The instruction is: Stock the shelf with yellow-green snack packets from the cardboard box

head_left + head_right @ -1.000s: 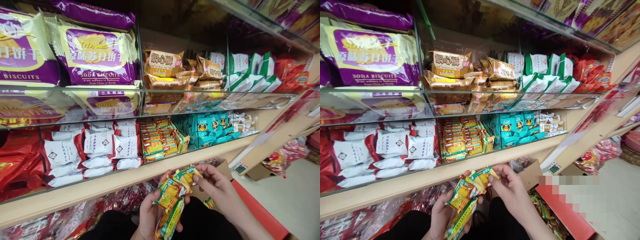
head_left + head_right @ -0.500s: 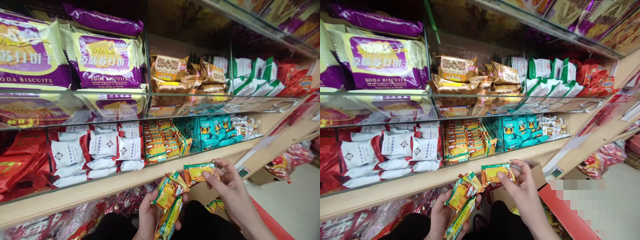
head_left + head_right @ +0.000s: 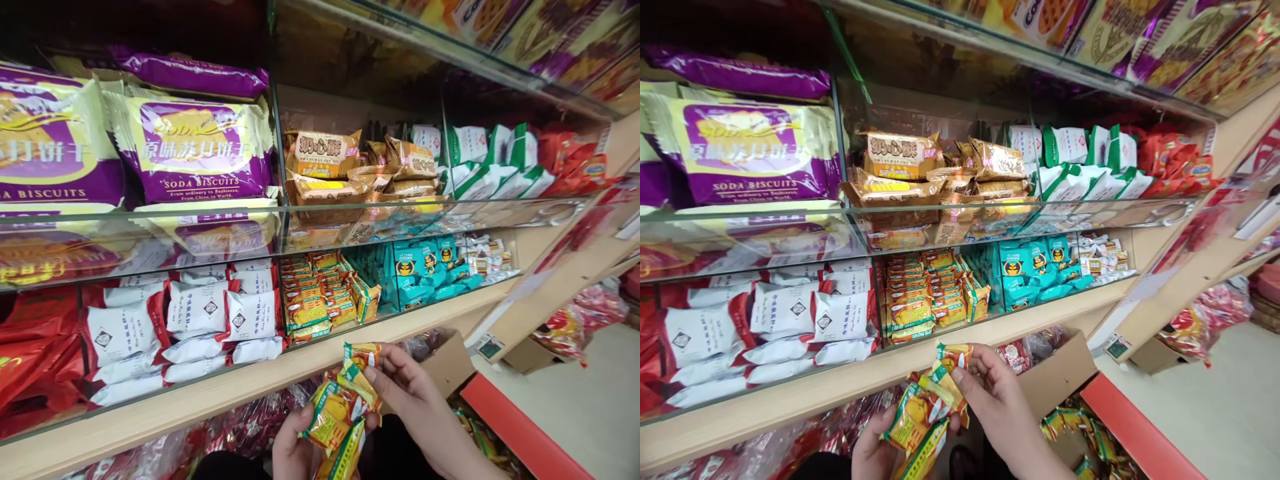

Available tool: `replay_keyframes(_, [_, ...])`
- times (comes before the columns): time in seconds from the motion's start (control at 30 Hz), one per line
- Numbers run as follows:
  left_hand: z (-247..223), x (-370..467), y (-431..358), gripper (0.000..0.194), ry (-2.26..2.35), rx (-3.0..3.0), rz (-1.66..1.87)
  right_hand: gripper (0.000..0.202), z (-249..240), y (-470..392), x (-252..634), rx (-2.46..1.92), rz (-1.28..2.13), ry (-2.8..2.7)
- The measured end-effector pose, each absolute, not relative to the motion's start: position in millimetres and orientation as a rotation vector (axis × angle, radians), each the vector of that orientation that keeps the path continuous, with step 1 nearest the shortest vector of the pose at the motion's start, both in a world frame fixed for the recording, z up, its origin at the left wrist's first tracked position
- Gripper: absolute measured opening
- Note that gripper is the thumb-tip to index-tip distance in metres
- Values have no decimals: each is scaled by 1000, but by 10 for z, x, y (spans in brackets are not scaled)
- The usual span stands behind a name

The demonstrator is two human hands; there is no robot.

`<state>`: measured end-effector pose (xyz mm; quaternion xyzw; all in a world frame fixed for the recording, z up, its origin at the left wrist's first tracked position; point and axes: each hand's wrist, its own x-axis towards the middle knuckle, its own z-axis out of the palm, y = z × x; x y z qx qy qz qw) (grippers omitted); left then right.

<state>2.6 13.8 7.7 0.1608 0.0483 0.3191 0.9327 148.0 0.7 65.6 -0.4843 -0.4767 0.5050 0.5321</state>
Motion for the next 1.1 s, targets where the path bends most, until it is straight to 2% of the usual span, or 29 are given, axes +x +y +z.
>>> replay_keyframes(0.17, [71,-38,184,60,138,301,665,28,821,160,1542,-1136,1149,-1135])
replay_keyframes(0.33, [29,-62,183,54,165,267,688,36,937,300,1667,-1132,1171,-1120])
replay_keyframes(0.47, [3,-51,176,54,139,261,673,51,997,324,1728,-1165,1226,-1142])
replay_keyframes(0.53, [-9,-46,176,54,140,266,667,51,1028,375,1745,-1210,1188,-1172])
replay_keyframes(0.67, [-48,-45,179,52,136,261,652,33,1132,705,1742,-1277,914,-1379])
replay_keyframes(0.83, [-106,-17,174,50,132,250,651,37,1303,1403,1661,-1545,163,-1912])
replay_keyframes(1.0, [-68,31,149,55,140,242,647,35,1255,1887,1545,-1645,161,-1958])
replay_keyframes(1.1, [9,43,125,56,145,253,674,41,1140,1993,1493,-1675,193,-1908])
